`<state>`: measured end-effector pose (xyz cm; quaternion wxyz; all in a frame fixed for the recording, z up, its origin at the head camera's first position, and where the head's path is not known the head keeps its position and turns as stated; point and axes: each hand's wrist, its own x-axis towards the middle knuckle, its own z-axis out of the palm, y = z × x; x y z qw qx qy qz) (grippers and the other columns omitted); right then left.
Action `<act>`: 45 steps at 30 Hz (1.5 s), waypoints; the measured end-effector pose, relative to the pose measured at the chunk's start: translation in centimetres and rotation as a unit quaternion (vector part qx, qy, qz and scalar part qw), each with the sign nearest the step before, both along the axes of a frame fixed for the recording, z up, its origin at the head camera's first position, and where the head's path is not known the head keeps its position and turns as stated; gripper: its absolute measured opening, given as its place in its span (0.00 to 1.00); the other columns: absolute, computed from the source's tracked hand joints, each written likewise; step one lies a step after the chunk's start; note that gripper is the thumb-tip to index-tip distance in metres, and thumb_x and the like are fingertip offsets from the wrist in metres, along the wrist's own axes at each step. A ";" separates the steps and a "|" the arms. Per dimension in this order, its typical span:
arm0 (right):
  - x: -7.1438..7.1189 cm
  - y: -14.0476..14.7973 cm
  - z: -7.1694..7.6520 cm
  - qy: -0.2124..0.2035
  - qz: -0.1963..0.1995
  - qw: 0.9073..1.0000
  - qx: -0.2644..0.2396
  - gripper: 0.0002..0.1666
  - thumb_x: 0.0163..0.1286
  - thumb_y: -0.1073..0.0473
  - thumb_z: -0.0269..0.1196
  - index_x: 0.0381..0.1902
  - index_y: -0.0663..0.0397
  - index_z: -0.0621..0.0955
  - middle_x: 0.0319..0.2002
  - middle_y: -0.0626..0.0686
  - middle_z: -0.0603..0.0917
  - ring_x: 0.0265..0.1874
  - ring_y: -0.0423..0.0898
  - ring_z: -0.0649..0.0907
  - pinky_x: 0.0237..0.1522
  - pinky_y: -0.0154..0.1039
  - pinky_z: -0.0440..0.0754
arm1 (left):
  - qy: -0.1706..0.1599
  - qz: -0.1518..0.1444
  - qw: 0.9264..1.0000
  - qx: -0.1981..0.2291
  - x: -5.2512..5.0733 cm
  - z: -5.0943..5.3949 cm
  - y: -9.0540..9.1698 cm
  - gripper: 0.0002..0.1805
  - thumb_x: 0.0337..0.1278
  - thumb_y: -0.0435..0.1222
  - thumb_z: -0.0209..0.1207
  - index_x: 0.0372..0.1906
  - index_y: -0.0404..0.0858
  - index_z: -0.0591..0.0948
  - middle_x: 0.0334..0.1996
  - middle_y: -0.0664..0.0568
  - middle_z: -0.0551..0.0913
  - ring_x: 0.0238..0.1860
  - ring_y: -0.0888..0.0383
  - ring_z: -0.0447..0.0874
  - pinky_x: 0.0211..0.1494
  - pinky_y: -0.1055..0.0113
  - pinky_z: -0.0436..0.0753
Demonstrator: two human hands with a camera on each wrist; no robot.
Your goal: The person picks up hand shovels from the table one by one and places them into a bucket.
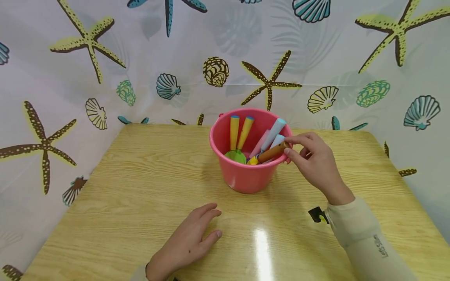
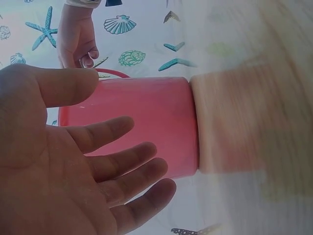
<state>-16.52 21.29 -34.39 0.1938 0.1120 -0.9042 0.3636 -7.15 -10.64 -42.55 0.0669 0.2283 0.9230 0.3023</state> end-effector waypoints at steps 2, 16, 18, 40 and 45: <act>0.1 0.1 0.0 -0.006 0.006 1.000 0.002 0.18 0.68 0.58 0.66 0.55 0.51 0.84 0.49 0.57 0.79 0.27 0.44 0.72 0.22 0.29 0.72 | -0.004 -0.001 1.000 -0.001 0.0 0.0 0.0 0.23 0.67 0.43 0.58 0.63 0.39 0.76 0.70 0.45 0.70 0.71 0.46 0.68 0.70 0.47 0.73; 2.0 2.6 1.2 -0.040 -0.001 0.999 0.025 0.21 0.73 0.57 0.60 0.61 0.55 0.76 0.51 0.57 0.80 0.30 0.35 0.74 0.30 0.24 0.75 | -0.009 0.032 0.999 0.033 -0.4 0.3 -0.1 0.27 0.66 0.43 0.60 0.67 0.39 0.72 0.71 0.46 0.69 0.73 0.48 0.65 0.73 0.46 0.69; 2.3 3.4 1.3 -0.051 0.005 0.998 0.046 0.21 0.73 0.56 0.60 0.61 0.55 0.76 0.51 0.58 0.80 0.30 0.34 0.74 0.30 0.27 0.76 | -0.010 0.034 0.999 0.039 -0.4 0.4 0.0 0.28 0.66 0.42 0.60 0.68 0.38 0.72 0.71 0.46 0.69 0.73 0.48 0.65 0.73 0.46 0.69; 4.3 11.9 -2.7 -0.268 0.076 0.932 0.231 0.25 0.75 0.52 0.57 0.61 0.64 0.75 0.48 0.60 0.84 0.36 0.46 0.84 0.36 0.44 0.81 | 0.000 0.036 0.999 0.037 -0.2 0.5 -0.2 0.27 0.66 0.41 0.60 0.67 0.38 0.72 0.71 0.47 0.70 0.73 0.48 0.65 0.72 0.45 0.70; 4.5 13.6 -3.4 -0.322 0.073 0.906 0.263 0.27 0.75 0.49 0.57 0.59 0.66 0.75 0.44 0.58 0.85 0.37 0.48 0.84 0.35 0.46 0.81 | 0.003 0.036 0.999 0.035 -0.3 0.5 -0.2 0.27 0.66 0.41 0.60 0.67 0.38 0.73 0.71 0.46 0.70 0.73 0.48 0.66 0.72 0.45 0.70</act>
